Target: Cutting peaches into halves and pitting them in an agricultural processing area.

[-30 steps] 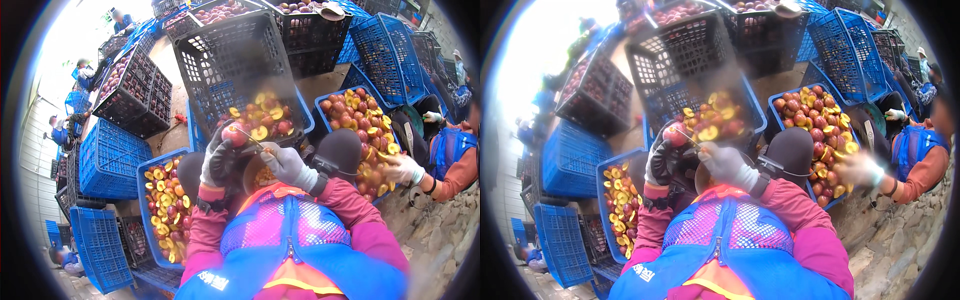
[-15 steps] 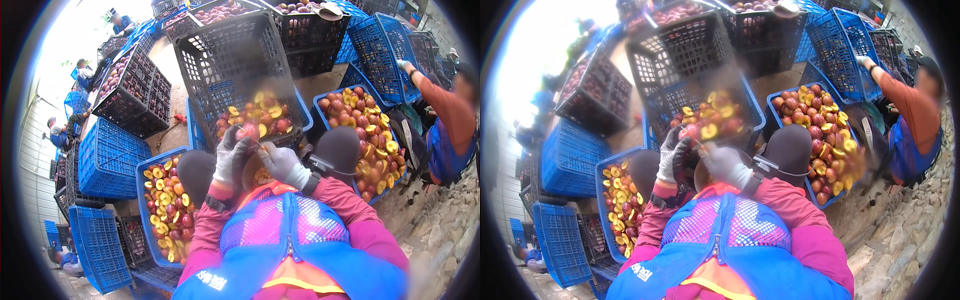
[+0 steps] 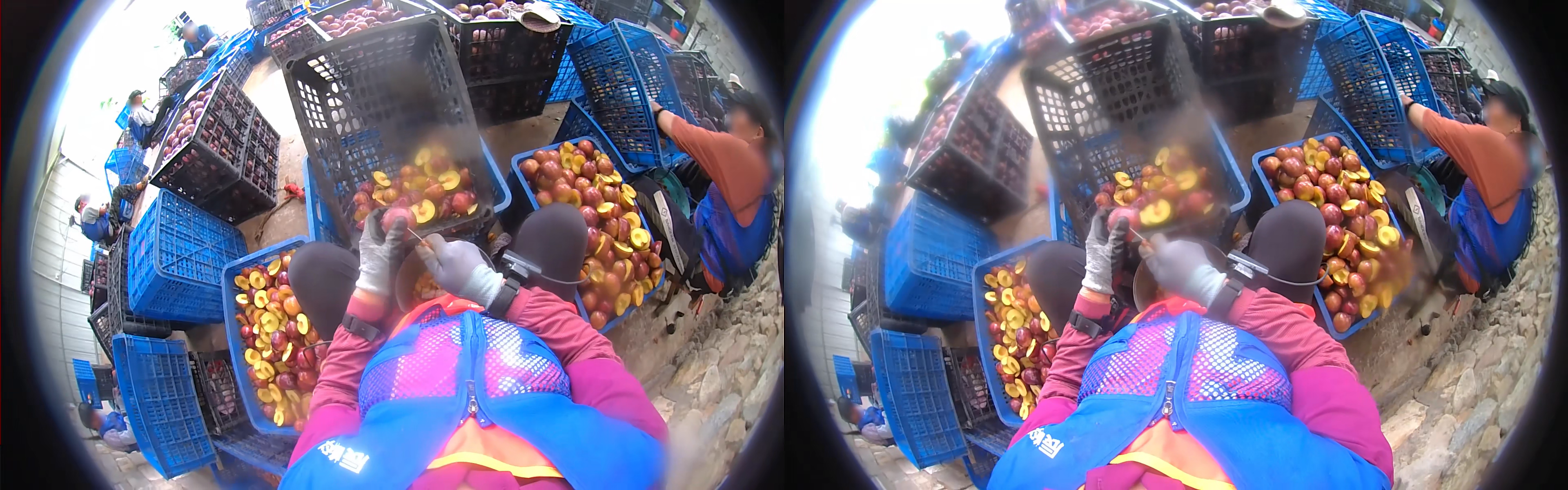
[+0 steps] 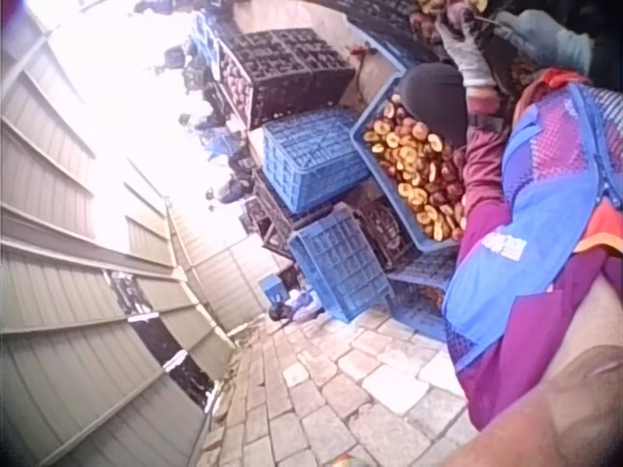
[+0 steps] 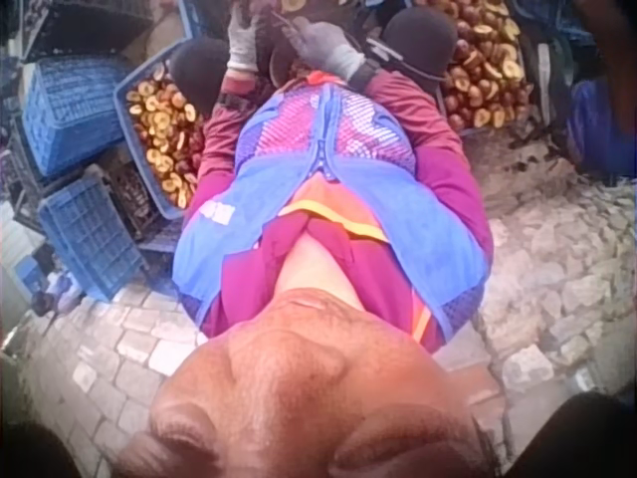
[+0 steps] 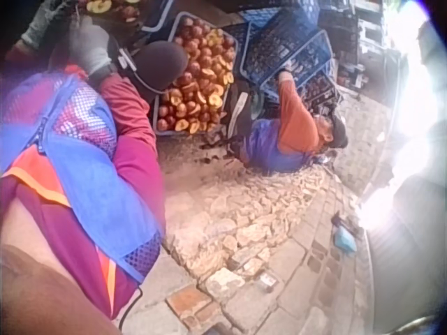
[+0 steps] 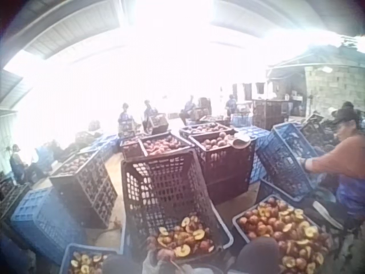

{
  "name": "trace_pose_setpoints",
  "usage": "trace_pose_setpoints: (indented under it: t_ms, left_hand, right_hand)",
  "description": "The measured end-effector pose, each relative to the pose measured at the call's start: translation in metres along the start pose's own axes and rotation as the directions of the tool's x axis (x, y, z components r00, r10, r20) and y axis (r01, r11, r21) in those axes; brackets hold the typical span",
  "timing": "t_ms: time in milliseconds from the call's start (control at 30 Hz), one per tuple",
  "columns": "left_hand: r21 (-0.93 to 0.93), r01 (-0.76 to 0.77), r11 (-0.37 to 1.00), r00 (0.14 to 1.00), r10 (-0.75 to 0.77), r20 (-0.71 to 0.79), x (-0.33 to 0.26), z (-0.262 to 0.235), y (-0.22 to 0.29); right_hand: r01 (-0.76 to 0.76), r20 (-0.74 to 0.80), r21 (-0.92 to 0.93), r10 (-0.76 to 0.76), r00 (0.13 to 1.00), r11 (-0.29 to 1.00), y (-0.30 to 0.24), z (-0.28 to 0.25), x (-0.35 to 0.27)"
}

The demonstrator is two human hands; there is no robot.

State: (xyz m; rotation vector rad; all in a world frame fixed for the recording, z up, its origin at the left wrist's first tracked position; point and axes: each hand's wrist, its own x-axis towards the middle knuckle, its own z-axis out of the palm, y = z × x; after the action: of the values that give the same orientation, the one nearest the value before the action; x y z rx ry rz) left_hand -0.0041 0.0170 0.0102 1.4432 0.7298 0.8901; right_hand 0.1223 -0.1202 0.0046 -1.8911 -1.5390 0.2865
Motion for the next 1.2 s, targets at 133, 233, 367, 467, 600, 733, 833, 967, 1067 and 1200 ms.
trace_pose_setpoints:
  t_ms: [133,233,367,467,600,733,833,967,1067,1200]
  left_hand:
    - [-0.482,0.489,0.727,0.872,-0.402,0.277,0.000,-0.022,-0.021]
    - [-0.530,0.609,0.590,0.792,-0.487,0.368,-0.007,-0.034,-0.039]
    - [-0.559,0.579,0.593,0.810,-0.495,0.314,0.006,-0.031,-0.021]
    - [-0.588,0.509,0.629,0.854,-0.454,0.254,0.008,-0.023,0.030]
    - [-0.241,0.170,0.955,0.976,-0.130,0.172,-0.011,-0.006,0.024]
    - [0.167,-0.101,0.981,0.969,0.059,0.240,-0.034,0.025,0.014]
    - [0.316,-0.091,0.944,0.977,0.023,0.212,-0.043,0.034,-0.005]
    - [0.303,0.000,0.953,0.992,-0.039,0.122,-0.043,0.039,-0.035]
    - [-0.165,0.324,0.931,0.939,-0.295,0.179,-0.039,0.040,-0.050]
    - [0.040,-0.154,0.987,0.906,0.125,0.405,-0.034,0.020,-0.060]
  right_hand:
    - [0.007,0.066,-0.067,-0.002,0.998,0.998,0.007,0.002,-0.001]
    - [0.080,0.071,-0.111,-0.072,0.995,0.991,0.015,-0.004,-0.010]
    - [0.094,0.019,-0.075,-0.093,0.995,0.993,0.030,-0.017,-0.028]
    - [0.046,-0.226,0.370,0.042,0.973,0.928,0.043,-0.014,-0.014]
    - [-0.371,0.169,0.833,0.451,0.877,0.410,-0.018,-0.060,0.020]
    - [-0.385,0.267,0.888,0.398,0.878,0.253,-0.004,-0.030,0.010]
    - [-0.458,0.298,0.857,0.500,0.813,0.234,0.005,-0.018,-0.002]
    - [-0.320,0.001,0.807,0.540,0.842,0.497,0.007,0.002,0.000]
    - [-0.211,-0.214,0.630,0.428,0.878,0.748,0.014,0.007,0.001]
    - [-0.103,-0.261,0.452,0.241,0.935,0.886,0.010,0.002,0.001]
